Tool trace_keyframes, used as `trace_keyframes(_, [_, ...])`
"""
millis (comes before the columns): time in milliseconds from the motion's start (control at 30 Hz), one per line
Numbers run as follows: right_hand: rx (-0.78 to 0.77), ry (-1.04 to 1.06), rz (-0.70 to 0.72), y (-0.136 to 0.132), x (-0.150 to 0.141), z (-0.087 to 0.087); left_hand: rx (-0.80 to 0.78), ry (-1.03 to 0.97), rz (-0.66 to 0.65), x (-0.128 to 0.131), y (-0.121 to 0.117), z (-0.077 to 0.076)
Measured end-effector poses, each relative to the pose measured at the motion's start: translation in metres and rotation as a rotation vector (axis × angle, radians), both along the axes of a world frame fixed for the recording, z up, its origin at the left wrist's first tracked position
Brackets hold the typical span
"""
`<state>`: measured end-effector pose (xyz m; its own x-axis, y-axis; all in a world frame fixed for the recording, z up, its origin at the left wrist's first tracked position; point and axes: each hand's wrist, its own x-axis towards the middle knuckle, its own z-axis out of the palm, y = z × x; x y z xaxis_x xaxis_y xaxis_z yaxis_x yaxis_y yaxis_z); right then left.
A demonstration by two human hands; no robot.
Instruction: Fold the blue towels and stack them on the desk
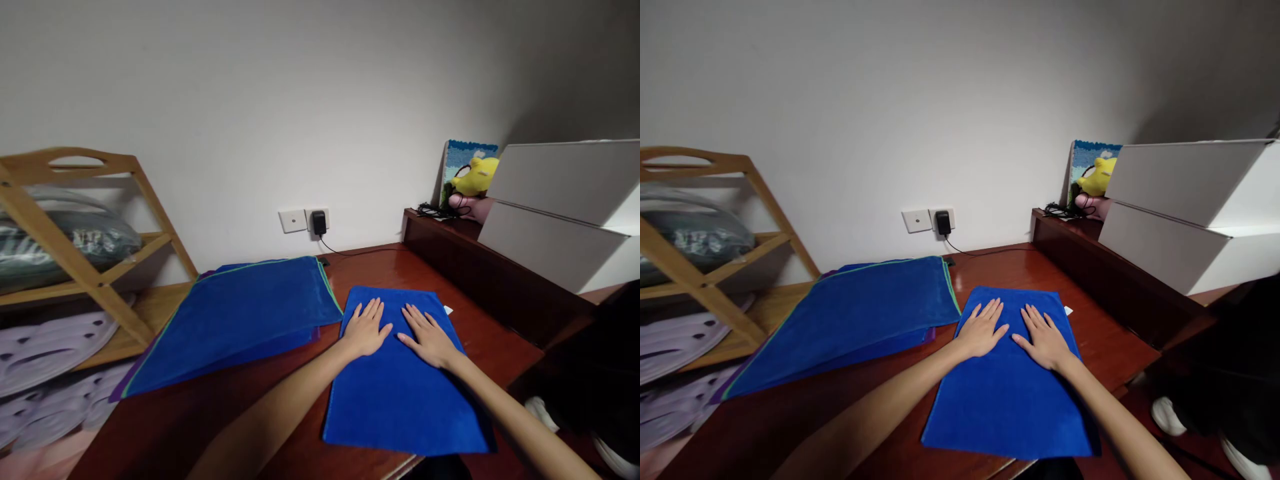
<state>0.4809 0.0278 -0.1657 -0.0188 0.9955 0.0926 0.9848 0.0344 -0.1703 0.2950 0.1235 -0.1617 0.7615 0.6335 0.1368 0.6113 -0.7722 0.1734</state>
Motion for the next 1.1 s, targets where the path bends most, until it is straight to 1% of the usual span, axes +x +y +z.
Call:
trace_keyframes(33, [0.001,0.005,-0.001,-0.006,0.0,0.004,0.012,-0.009,0.008,-0.003,-0.005,0.005])
trace_keyframes(100, [0.013,0.016,0.01,-0.026,-0.004,0.012,0.038,-0.042,-0.01,-0.016,-0.022,0.013])
trace_keyframes(167, [0.031,0.016,0.052,-0.055,-0.01,0.016,0.039,-0.066,-0.084,-0.036,-0.045,0.016])
trace_keyframes(267, [0.036,-0.006,0.128,-0.096,-0.017,0.013,0.002,-0.056,-0.194,-0.069,-0.076,0.014])
trace_keyframes(333, [0.035,-0.019,0.138,-0.11,-0.019,0.008,-0.021,-0.035,-0.213,-0.083,-0.085,0.012])
trace_keyframes(400, [0.032,-0.025,0.131,-0.113,-0.019,0.004,-0.04,-0.015,-0.208,-0.087,-0.085,0.01])
trace_keyframes(533, [0.007,-0.017,0.086,-0.112,-0.025,0.0,-0.071,0.041,-0.24,-0.085,-0.071,0.013])
trace_keyframes(600, [-0.001,0.0,0.049,-0.115,-0.03,0.001,-0.074,0.062,-0.261,-0.087,-0.064,0.017])
trace_keyframes(667, [-0.027,0.041,0.044,-0.116,-0.031,0.005,-0.084,0.087,-0.284,-0.091,-0.06,0.022])
trace_keyframes(733, [-0.033,0.08,0.043,-0.106,-0.023,0.012,-0.115,0.125,-0.304,-0.093,-0.058,0.028])
trace_keyframes(767, [-0.013,0.083,0.038,-0.095,-0.015,0.016,-0.135,0.133,-0.294,-0.091,-0.058,0.031])
trace_keyframes(833, [0.058,0.052,0.013,-0.064,0.007,0.022,-0.147,0.091,-0.218,-0.084,-0.061,0.035])
trace_keyframes(867, [0.068,0.038,0.014,-0.045,0.019,0.023,-0.134,0.046,-0.175,-0.079,-0.064,0.036])
trace_keyframes(933, [-0.005,0.027,-0.059,-0.009,0.044,0.019,-0.095,-0.024,-0.139,-0.073,-0.072,0.032])
trace_keyframes(1000, [-0.08,0.016,-0.116,0.016,0.063,0.01,-0.075,-0.024,-0.172,-0.072,-0.079,0.025])
trace_keyframes(1033, [-0.098,0.014,-0.132,0.024,0.071,0.004,-0.075,-0.009,-0.187,-0.074,-0.082,0.022])
trace_keyframes(1100, [-0.1,0.019,-0.139,0.031,0.082,-0.006,-0.078,0.012,-0.188,-0.079,-0.086,0.017])
